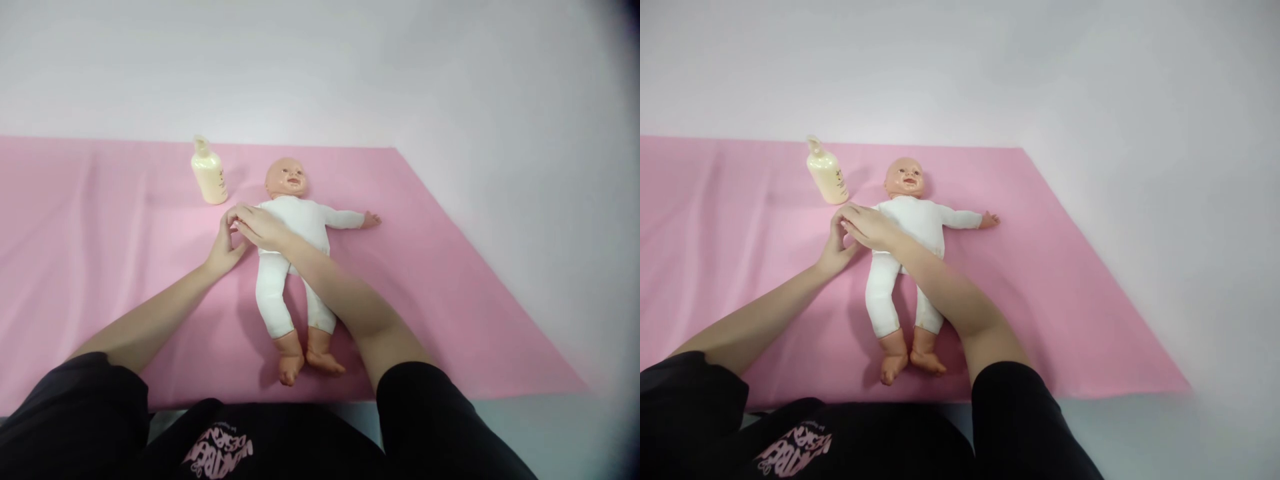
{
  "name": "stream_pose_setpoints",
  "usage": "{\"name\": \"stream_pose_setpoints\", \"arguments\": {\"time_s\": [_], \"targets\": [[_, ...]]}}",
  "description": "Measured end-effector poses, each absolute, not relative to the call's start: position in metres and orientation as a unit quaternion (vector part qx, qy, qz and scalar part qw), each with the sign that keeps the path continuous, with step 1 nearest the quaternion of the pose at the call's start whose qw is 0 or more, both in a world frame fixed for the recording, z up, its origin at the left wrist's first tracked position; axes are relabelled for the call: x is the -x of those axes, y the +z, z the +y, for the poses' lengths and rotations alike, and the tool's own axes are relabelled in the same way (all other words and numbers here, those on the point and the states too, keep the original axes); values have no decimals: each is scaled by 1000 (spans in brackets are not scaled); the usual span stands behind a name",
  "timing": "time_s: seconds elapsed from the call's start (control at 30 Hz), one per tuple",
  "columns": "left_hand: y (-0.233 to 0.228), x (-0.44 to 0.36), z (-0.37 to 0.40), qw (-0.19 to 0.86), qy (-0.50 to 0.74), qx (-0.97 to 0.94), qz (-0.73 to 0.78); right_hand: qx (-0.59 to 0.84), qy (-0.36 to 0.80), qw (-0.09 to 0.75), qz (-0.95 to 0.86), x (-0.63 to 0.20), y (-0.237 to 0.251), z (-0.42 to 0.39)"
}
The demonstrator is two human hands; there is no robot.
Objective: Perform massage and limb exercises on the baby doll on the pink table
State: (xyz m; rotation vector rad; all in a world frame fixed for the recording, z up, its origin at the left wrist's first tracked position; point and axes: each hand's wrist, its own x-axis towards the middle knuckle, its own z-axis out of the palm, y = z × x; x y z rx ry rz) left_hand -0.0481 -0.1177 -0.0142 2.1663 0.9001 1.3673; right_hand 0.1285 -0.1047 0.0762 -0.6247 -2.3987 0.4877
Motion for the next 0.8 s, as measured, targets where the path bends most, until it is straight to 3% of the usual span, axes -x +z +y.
{"name": "stream_pose_setpoints", "arguments": {"time_s": [0.43,0.63,0.8], "targets": [[-9,49,-121,266,479,-758,354,248,194,229,-921,-122,78,-109],[-8,46,-123,282,469,-747,379,257,298,234,-889,-121,78,-110],[-9,43,-125,345,472,-739,335,275,381,291,-833,-121,79,-107]]}}
